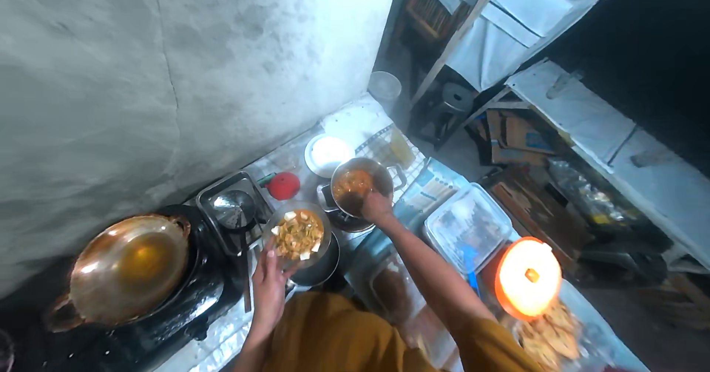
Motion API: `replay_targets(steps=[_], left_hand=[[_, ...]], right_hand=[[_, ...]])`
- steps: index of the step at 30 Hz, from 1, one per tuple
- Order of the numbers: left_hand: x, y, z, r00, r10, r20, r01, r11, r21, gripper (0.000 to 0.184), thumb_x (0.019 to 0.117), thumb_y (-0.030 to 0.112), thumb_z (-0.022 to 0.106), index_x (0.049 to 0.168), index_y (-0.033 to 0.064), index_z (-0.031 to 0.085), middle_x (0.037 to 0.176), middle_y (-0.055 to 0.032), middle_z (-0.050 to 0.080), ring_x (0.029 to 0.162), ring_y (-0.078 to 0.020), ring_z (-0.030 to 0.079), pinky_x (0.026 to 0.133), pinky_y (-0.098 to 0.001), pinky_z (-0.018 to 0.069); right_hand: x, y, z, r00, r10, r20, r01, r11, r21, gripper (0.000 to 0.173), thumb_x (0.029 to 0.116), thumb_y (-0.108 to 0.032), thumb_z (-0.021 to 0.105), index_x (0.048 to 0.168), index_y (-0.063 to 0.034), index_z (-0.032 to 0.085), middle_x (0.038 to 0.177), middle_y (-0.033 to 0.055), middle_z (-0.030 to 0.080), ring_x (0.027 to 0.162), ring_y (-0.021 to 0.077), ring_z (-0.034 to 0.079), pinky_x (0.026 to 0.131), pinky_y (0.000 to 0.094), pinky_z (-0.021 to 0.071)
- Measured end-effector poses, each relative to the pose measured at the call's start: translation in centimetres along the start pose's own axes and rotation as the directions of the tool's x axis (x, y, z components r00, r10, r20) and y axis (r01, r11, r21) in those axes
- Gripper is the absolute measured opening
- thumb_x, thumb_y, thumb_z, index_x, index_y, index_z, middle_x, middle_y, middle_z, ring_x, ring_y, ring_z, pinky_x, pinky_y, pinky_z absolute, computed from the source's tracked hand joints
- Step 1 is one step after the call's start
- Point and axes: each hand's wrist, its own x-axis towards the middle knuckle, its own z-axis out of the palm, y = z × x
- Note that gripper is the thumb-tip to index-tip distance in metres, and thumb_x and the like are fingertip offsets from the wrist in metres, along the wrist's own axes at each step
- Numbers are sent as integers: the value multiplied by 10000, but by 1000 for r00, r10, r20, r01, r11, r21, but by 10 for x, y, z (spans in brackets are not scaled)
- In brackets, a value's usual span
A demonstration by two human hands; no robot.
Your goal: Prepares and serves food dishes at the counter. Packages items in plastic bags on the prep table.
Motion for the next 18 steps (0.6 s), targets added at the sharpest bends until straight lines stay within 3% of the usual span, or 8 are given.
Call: replay_targets(steps=[3, 8, 12, 18], left_hand=[[1, 0, -3, 1000, 6, -10, -6, 1000, 3, 478, 1125, 312, 375, 1548, 92, 414, 1296, -166, 646, 1030, -307, 722, 801, -485, 647], [6, 3, -1, 1000, 9, -13, -9, 1000, 8, 474, 1127, 310, 371, 1542, 87, 419, 1303, -173, 645, 1039, -314, 722, 800, -493, 646], [16, 3, 9, 999, 17, 30, -18, 999, 45, 475, 1128, 316, 361, 1543, 92, 423, 1357, -155, 620, 1078, -294, 712, 801, -483, 649], [35, -12, 33, 997, 19, 76, -25, 997, 74, 474, 1130, 329, 354, 1536, 95, 427, 1360, -160, 618, 1025, -296, 730, 775, -476, 658]], right_hand=[[-7, -3, -4, 997, 49, 57, -50, 998, 28, 420, 925, -267, 592, 1279, -43, 627, 1271, 173, 687, 1242, 335, 630, 1134, 646, 346], [-17, 10, -6, 998, 55, 4, -55, 991, 120, 388, 900, -264, 597, 1256, -126, 662, 1199, 127, 722, 1201, 303, 649, 1111, 646, 349], [-30, 21, -16, 998, 45, -44, -38, 988, 151, 387, 903, -248, 599, 1269, -134, 656, 1201, 110, 723, 1198, 293, 647, 1106, 640, 349], [-64, 33, -53, 989, 29, -146, -11, 992, 123, 362, 912, -225, 583, 1251, -150, 684, 1179, 93, 732, 1167, 275, 659, 1119, 611, 343]])
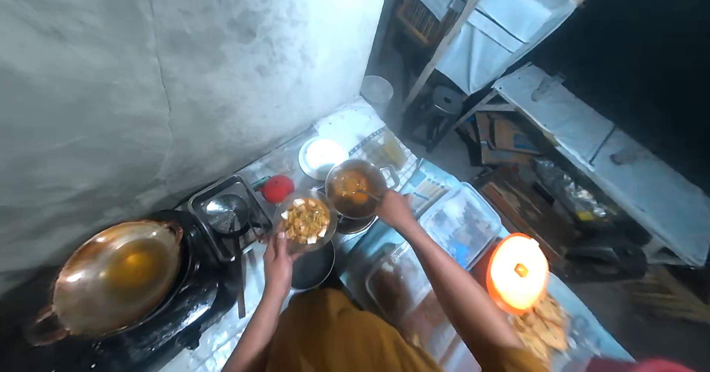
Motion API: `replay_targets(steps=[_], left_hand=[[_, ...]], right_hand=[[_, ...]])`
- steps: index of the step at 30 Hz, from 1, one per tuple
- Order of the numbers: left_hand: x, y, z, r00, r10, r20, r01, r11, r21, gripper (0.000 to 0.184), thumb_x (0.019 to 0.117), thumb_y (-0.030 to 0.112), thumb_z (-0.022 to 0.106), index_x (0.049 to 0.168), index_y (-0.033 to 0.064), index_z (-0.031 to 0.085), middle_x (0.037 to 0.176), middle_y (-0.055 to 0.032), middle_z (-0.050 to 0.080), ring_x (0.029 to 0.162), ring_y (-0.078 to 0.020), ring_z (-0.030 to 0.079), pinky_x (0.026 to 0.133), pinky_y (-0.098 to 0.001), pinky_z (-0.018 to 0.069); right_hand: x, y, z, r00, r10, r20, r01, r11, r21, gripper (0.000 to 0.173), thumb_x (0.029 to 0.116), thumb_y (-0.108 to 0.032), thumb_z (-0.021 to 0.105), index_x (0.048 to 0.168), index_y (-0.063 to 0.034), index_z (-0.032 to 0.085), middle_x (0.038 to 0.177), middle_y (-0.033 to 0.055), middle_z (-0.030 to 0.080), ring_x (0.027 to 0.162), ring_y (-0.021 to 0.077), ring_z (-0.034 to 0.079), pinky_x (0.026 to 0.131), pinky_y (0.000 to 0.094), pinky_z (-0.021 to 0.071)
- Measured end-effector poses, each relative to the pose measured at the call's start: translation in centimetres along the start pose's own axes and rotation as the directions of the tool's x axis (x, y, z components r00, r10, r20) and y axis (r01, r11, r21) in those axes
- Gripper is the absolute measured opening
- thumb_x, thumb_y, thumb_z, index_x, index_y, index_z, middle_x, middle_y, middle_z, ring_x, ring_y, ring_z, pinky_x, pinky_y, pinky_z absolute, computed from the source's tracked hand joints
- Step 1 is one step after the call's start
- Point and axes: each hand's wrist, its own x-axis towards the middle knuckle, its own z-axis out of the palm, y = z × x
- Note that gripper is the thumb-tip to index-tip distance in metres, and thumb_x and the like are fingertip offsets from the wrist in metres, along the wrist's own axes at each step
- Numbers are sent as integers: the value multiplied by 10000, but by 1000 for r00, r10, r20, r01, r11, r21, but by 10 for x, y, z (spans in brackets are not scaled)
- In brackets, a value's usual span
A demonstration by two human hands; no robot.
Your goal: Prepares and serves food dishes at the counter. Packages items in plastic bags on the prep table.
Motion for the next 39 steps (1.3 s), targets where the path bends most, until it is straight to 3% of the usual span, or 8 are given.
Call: replay_targets(steps=[6, 15, 20, 30, 35, 39], left_hand=[[5, -1, 17, 999, -23, 37, 24, 1000, -9, 459, 1126, 324, 382, 1519, 98, 457, 1337, -168, 629, 1029, -303, 730, 780, -480, 660], [3, -1, 20, 998, -56, 34, 56, 998, -1, 451, 1119, 321, 413, 1509, 101, 469, 1311, -175, 636, 1021, -297, 732, 783, -482, 659], [3, 3, 22, 998, -47, 48, 47, 999, 2, 450, 1121, 321, 406, 1508, 101, 473, 1347, -152, 628, 1035, -283, 732, 789, -476, 661], [5, 0, 25, 997, -64, 50, 62, 997, 45, 477, 1118, 337, 410, 1517, 78, 448, 1374, -179, 596, 1039, -277, 725, 781, -465, 658], [6, 3, 27, 994, -82, 66, 80, 996, 34, 466, 1122, 315, 398, 1521, 77, 436, 1403, -173, 581, 1069, -270, 717, 808, -459, 655], [7, 5, 29, 995, -75, 72, 74, 997, 23, 467, 1121, 324, 399, 1517, 81, 444, 1382, -174, 591, 1047, -270, 720, 794, -457, 653]], right_hand=[[-5, 11, -8, 995, -31, -97, 23, 996, -81, 365, 916, -180, 558, 1255, -143, 686, 1231, 84, 718, 1185, 269, 650, 1123, 593, 334], [2, 22, 3, 998, 16, -61, -23, 993, -115, 371, 918, -211, 581, 1265, -135, 688, 1248, 103, 711, 1190, 293, 650, 1109, 617, 348], [2, 25, 7, 995, 3, -102, -22, 982, -185, 380, 921, -161, 555, 1282, -126, 670, 1281, 103, 693, 1185, 292, 652, 1107, 616, 349], [-4, 28, -3, 999, 31, -38, -33, 998, -47, 345, 964, -164, 548, 1270, -158, 707, 1205, 121, 729, 1192, 323, 649, 1092, 623, 382], [-25, 18, -14, 989, -70, -132, 79, 995, 66, 333, 981, -135, 534, 1262, -158, 709, 1102, 85, 748, 1060, 275, 688, 1035, 595, 429], [-47, 4, -14, 957, -192, -219, 210, 976, 62, 315, 978, -126, 536, 1222, -164, 730, 1095, 43, 752, 988, 231, 701, 1002, 553, 460]])
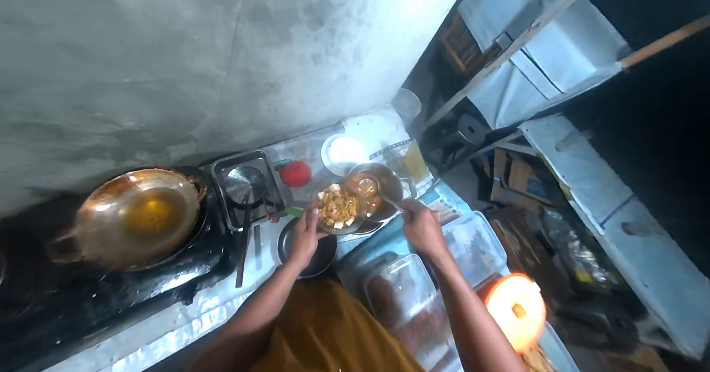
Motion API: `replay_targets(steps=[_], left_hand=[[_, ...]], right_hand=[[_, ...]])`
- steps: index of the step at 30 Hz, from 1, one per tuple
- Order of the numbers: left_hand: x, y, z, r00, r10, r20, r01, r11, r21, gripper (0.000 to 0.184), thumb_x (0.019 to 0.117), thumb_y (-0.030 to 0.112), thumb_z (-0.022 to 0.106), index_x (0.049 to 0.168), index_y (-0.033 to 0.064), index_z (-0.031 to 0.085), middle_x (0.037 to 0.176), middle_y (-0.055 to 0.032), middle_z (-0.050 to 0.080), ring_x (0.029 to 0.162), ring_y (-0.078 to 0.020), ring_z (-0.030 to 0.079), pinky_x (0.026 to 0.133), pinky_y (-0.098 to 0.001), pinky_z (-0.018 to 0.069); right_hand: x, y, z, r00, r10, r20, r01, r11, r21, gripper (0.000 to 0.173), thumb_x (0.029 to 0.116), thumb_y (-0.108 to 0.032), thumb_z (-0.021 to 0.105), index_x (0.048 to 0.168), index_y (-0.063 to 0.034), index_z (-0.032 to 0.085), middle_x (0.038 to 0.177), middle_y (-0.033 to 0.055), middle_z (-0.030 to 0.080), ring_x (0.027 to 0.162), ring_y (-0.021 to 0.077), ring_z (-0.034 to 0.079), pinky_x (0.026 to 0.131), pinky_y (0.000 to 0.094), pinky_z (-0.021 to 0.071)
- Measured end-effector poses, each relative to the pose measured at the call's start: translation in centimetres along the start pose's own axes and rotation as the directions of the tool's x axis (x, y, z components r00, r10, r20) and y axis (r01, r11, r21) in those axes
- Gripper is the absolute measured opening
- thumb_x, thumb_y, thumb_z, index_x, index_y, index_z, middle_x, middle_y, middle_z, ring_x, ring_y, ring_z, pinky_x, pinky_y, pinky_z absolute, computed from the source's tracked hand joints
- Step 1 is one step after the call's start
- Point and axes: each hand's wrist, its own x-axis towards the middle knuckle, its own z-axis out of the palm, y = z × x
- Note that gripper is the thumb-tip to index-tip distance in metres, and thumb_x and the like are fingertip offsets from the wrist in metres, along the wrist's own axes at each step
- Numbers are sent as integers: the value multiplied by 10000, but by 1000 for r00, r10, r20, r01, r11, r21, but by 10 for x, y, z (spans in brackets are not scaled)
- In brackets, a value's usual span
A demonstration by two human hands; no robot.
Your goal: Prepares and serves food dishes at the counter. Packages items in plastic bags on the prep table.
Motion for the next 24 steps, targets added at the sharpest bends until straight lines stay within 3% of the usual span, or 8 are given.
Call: replay_targets(steps=[5, 9, 12, 19, 24], left_hand=[[0, 2, 2, 1000, 18, 25, -18, 1000, -16, 463, 1123, 320, 390, 1523, 95, 444, 1358, -167, 615, 1037, -278, 729, 793, -459, 658], [-3, 7, 2, 998, 29, 51, -28, 1000, -13, 460, 1122, 332, 387, 1523, 118, 453, 1383, -138, 606, 1057, -259, 721, 798, -450, 656], [-4, 8, 0, 997, 39, 65, -37, 999, -33, 457, 1122, 327, 388, 1517, 108, 460, 1379, -144, 611, 1065, -268, 722, 800, -456, 658], [-3, 14, -3, 995, 65, 82, -61, 997, -47, 459, 1124, 306, 387, 1513, 70, 449, 1348, -166, 627, 999, -296, 743, 792, -465, 666], [-2, 21, -7, 997, 53, 58, -51, 997, -51, 458, 1118, 292, 420, 1508, 54, 442, 1372, -167, 612, 1029, -289, 735, 792, -458, 666]], right_hand=[[-17, -22, 10, 978, -200, -52, 193, 973, -126, 316, 980, -101, 507, 1203, -155, 725, 1163, 40, 736, 1024, 222, 699, 972, 548, 463], [-18, -24, 33, 840, -441, -316, 338, 881, -330, 318, 895, 20, 539, 1103, -136, 722, 1040, 78, 717, 902, 244, 705, 805, 501, 504], [-15, -20, 39, 767, -504, -397, 363, 851, -378, 376, 891, 43, 527, 1155, -139, 723, 1011, 97, 689, 900, 269, 676, 753, 457, 505], [-13, -13, 42, 792, -476, -382, 362, 870, -333, 388, 881, 53, 528, 1150, -138, 732, 1009, 119, 676, 915, 297, 674, 750, 465, 518], [3, -13, 35, 876, -246, -416, 183, 965, -186, 260, 952, -43, 515, 1131, -48, 703, 1077, 185, 682, 871, 357, 692, 756, 514, 557]])
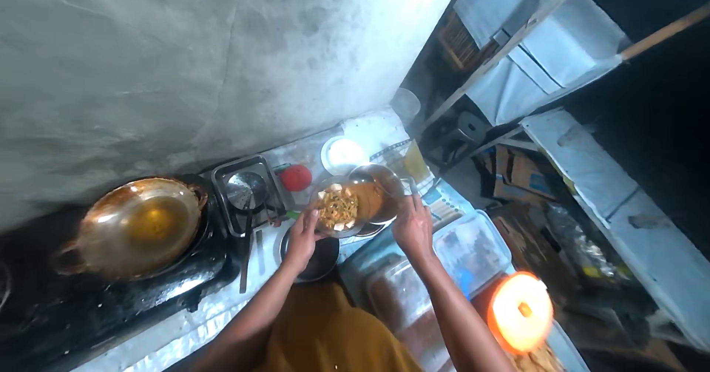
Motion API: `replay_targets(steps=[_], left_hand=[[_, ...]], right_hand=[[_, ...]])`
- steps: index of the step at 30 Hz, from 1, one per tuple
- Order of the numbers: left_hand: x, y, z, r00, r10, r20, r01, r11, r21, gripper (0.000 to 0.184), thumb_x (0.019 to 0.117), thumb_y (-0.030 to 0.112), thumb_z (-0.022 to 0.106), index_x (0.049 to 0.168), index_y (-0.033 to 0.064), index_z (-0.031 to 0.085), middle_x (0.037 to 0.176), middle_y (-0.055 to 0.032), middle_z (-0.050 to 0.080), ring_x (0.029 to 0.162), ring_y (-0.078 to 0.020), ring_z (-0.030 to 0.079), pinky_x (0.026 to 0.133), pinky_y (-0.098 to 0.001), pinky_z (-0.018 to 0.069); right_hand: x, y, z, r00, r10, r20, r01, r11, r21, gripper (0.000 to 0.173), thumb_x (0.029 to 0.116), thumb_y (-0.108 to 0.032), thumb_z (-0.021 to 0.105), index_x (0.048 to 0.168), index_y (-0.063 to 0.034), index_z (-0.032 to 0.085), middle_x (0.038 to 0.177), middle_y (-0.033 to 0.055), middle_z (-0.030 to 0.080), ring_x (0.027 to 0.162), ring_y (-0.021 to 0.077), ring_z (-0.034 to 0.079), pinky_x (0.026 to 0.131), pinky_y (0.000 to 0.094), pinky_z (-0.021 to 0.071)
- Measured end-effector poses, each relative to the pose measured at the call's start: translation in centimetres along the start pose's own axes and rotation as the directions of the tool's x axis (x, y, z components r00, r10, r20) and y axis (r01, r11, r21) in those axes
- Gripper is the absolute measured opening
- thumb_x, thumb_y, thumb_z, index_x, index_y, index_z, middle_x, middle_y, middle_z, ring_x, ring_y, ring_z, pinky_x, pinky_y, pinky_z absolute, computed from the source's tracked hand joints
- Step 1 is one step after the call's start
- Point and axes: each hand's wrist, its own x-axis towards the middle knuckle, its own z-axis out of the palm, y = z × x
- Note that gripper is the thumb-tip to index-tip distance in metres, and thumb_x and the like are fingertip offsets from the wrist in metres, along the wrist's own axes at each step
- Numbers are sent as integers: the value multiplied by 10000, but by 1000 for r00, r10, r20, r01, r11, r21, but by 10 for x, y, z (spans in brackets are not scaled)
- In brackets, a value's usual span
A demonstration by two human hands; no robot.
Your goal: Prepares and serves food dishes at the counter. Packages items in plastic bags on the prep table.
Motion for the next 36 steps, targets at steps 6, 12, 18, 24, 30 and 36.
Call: replay_targets(steps=[6, 12, 18, 24, 30, 36], left_hand=[[2, -1, -11, 999, 15, -34, -15, 1000, 3, 447, 1120, 287, 412, 1500, 57, 458, 1340, -170, 628, 1019, -297, 737, 775, -472, 668], [2, -3, -20, 997, 5, -71, -6, 1000, -16, 446, 1126, 302, 390, 1505, 81, 466, 1337, -159, 638, 1023, -305, 736, 785, -478, 665], [-1, -13, -29, 995, 12, -97, -18, 998, -61, 473, 1127, 307, 375, 1526, 56, 418, 1345, -189, 621, 1037, -338, 726, 784, -506, 660], [-15, -12, -41, 989, -8, -150, 5, 1000, -19, 491, 1130, 340, 346, 1555, 100, 404, 1383, -157, 607, 1086, -302, 710, 820, -483, 646], [-19, -14, -47, 985, -15, -170, 9, 999, -37, 496, 1130, 333, 347, 1555, 82, 396, 1392, -171, 598, 1115, -316, 698, 843, -504, 641], [-18, -13, -45, 986, -8, -165, 0, 999, -45, 496, 1128, 344, 358, 1553, 92, 405, 1388, -163, 604, 1104, -315, 705, 829, -498, 647]], right_hand=[[22, 13, 22, 909, 277, 311, -269, 961, -71, 302, 1063, -271, 498, 1250, -124, 683, 1277, 137, 680, 993, 335, 724, 814, 534, 581], [32, 12, 49, 821, 309, 481, -225, 948, -225, 327, 1053, -179, 474, 1326, -96, 634, 1366, 151, 630, 1058, 364, 706, 859, 546, 573], [42, 30, 94, 740, 341, 580, -196, 934, -299, 433, 1013, -137, 526, 1436, -48, 530, 1472, 193, 538, 1116, 397, 682, 884, 560, 572], [38, 26, 94, 718, 376, 585, -223, 921, -319, 430, 1018, -123, 474, 1441, -73, 533, 1428, 201, 575, 1094, 399, 691, 856, 573, 569], [39, 19, 91, 622, 390, 679, -248, 921, -302, 446, 926, -289, 575, 1314, -76, 636, 1263, 152, 701, 1202, 330, 653, 1111, 611, 376], [34, 26, 85, 628, 393, 672, -312, 918, -245, 393, 917, -327, 587, 1266, -168, 673, 1220, 84, 731, 1204, 271, 657, 1127, 581, 367]])
